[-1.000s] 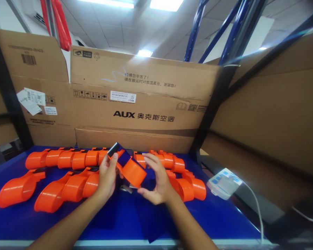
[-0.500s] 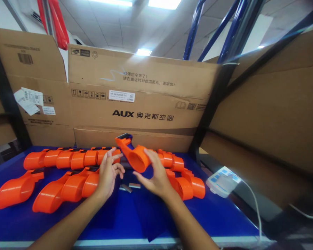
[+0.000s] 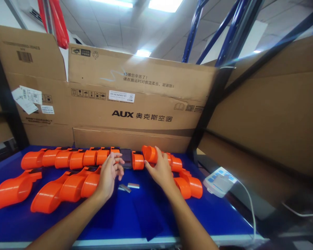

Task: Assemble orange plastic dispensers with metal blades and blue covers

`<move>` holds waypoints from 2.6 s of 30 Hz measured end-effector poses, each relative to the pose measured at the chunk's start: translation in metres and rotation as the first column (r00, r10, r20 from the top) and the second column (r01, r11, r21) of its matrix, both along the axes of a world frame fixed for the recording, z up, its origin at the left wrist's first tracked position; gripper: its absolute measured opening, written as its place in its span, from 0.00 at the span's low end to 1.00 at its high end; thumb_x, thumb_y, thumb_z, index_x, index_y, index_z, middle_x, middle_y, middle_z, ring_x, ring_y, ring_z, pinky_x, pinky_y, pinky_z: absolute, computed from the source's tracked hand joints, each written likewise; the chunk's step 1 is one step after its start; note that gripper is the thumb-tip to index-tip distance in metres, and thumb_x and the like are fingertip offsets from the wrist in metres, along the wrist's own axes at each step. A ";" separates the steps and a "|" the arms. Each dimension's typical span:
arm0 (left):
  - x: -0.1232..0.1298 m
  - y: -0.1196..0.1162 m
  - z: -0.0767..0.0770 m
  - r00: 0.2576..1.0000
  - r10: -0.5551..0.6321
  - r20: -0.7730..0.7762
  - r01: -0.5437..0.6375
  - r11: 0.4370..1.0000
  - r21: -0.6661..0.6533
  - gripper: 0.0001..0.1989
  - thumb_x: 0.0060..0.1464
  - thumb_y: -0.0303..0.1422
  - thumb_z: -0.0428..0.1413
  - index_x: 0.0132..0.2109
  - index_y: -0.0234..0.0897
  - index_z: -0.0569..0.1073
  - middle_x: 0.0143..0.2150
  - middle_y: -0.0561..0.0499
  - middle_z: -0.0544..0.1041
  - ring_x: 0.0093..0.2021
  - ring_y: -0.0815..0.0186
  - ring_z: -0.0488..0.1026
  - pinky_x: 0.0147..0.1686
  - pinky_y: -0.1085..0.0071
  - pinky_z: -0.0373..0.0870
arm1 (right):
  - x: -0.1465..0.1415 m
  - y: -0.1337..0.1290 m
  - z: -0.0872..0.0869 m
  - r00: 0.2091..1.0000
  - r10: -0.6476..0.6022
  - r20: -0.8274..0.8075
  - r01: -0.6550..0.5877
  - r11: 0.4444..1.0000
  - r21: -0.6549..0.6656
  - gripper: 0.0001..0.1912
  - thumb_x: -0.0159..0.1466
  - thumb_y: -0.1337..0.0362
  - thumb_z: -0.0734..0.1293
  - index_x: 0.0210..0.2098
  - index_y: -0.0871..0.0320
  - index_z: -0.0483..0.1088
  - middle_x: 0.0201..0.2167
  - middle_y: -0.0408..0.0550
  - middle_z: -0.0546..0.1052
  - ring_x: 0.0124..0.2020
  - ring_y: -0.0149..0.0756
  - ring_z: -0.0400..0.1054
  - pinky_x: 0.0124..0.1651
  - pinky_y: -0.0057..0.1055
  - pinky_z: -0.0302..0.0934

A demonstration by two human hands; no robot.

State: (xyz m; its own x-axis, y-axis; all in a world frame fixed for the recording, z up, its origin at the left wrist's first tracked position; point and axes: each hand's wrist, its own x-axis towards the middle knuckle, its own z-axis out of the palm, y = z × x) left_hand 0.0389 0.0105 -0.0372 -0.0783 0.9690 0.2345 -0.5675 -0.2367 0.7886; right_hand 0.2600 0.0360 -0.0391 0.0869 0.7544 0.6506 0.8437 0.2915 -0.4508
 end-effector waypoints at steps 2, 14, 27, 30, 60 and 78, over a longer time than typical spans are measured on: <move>0.000 0.000 0.000 1.000 -0.007 -0.003 0.007 1.000 0.001 0.30 0.54 0.60 0.59 0.47 0.37 0.72 0.33 0.52 0.76 0.20 0.71 0.69 0.16 0.76 0.61 | 0.002 0.002 -0.002 1.000 0.009 0.029 -0.008 0.999 -0.036 0.43 0.63 0.54 0.71 0.72 0.52 0.53 0.54 0.62 0.67 0.52 0.61 0.72 0.51 0.59 0.69; 0.000 -0.002 -0.001 0.999 -0.033 -0.016 0.033 0.999 0.016 0.28 0.55 0.58 0.59 0.45 0.37 0.73 0.30 0.53 0.75 0.19 0.70 0.68 0.17 0.75 0.61 | 0.011 0.011 -0.021 0.986 0.065 0.154 -0.038 0.984 -0.174 0.45 0.60 0.62 0.75 0.72 0.52 0.53 0.51 0.58 0.68 0.40 0.47 0.74 0.49 0.46 0.69; -0.001 -0.001 -0.007 0.998 -0.049 -0.034 0.050 0.999 0.021 0.22 0.58 0.51 0.60 0.47 0.37 0.74 0.31 0.53 0.74 0.21 0.71 0.68 0.18 0.76 0.61 | 0.020 0.014 -0.003 0.881 -0.176 0.439 0.299 0.927 -0.228 0.36 0.64 0.78 0.60 0.71 0.59 0.59 0.59 0.65 0.68 0.55 0.55 0.64 0.59 0.45 0.56; -0.001 -0.002 -0.006 0.998 -0.055 -0.034 0.056 0.998 0.007 0.21 0.58 0.50 0.60 0.47 0.37 0.74 0.31 0.53 0.74 0.21 0.71 0.68 0.19 0.76 0.61 | 0.018 0.015 -0.004 0.841 -0.153 0.519 0.327 0.908 -0.263 0.40 0.63 0.78 0.61 0.73 0.55 0.55 0.69 0.62 0.62 0.59 0.56 0.61 0.59 0.47 0.54; 0.001 -0.001 -0.006 0.991 -0.038 -0.131 0.036 0.999 -0.018 0.17 0.55 0.42 0.64 0.47 0.37 0.77 0.35 0.50 0.78 0.32 0.66 0.75 0.28 0.74 0.69 | 0.022 0.009 0.029 0.916 -0.211 0.341 0.173 0.975 0.139 0.36 0.61 0.67 0.65 0.69 0.54 0.57 0.69 0.57 0.64 0.56 0.58 0.57 0.52 0.49 0.53; 0.002 -0.002 0.002 0.995 -0.085 0.053 0.092 0.986 -0.137 0.23 0.53 0.49 0.65 0.46 0.33 0.79 0.43 0.41 0.84 0.39 0.56 0.81 0.39 0.65 0.77 | -0.030 -0.044 0.025 0.681 0.646 0.345 -0.690 0.724 0.006 0.43 0.63 0.45 0.71 0.70 0.54 0.57 0.67 0.59 0.65 0.64 0.54 0.60 0.66 0.51 0.54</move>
